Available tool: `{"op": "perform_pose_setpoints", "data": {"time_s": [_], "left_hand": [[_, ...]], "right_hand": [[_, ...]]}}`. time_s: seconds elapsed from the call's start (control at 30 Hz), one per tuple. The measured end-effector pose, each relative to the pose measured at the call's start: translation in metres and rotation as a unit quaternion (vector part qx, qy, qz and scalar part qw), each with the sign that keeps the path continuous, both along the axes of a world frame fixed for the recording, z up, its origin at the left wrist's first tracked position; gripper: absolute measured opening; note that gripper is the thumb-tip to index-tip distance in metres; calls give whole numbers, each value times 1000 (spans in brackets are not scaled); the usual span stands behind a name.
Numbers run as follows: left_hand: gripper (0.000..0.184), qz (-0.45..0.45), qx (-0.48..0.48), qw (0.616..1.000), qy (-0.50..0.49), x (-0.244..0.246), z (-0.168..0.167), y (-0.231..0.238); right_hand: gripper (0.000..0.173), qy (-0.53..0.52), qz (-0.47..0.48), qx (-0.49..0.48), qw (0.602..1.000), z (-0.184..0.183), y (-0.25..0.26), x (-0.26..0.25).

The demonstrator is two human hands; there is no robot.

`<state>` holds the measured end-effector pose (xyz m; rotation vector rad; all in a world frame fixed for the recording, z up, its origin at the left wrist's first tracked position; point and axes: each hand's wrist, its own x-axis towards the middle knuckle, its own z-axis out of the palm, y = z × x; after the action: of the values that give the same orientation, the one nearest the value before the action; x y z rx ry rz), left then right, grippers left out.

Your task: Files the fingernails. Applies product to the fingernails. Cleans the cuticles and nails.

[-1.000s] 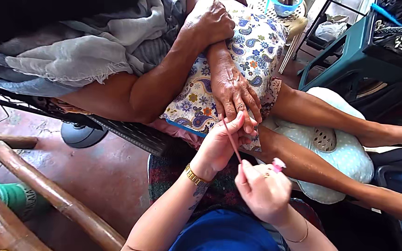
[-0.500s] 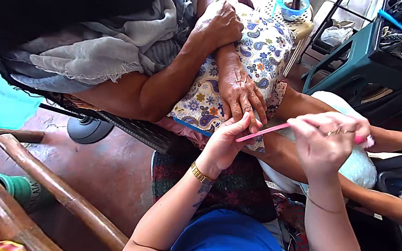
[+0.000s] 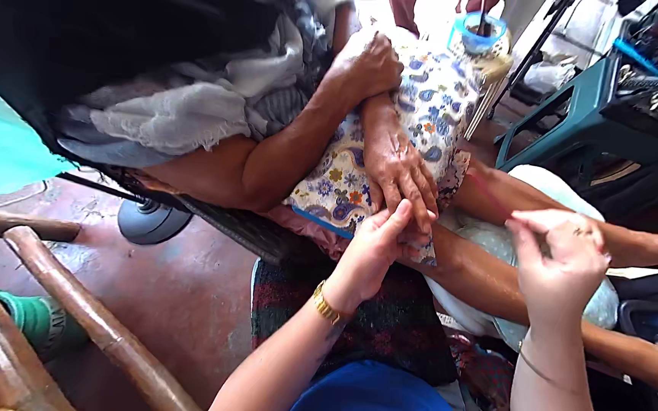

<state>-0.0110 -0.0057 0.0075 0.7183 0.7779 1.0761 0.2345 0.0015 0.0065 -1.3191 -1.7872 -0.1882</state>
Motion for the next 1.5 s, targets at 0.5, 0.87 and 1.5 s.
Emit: {"op": "perform_pose_setpoints", "data": {"time_s": [0.5,0.87,1.5], "left_hand": [[33,6,-50,998,-38,-22,1,1],[33,-12,-54,995,-81,-27,-3,2],[31,8,-56,997,-57,-25,0,3]], "right_hand": [[12,-45,211,79,973,12,21,-63],[13,-66,205,85,973,22,42,-61],[12,-20,148,97,984,2,29,-66]]}}
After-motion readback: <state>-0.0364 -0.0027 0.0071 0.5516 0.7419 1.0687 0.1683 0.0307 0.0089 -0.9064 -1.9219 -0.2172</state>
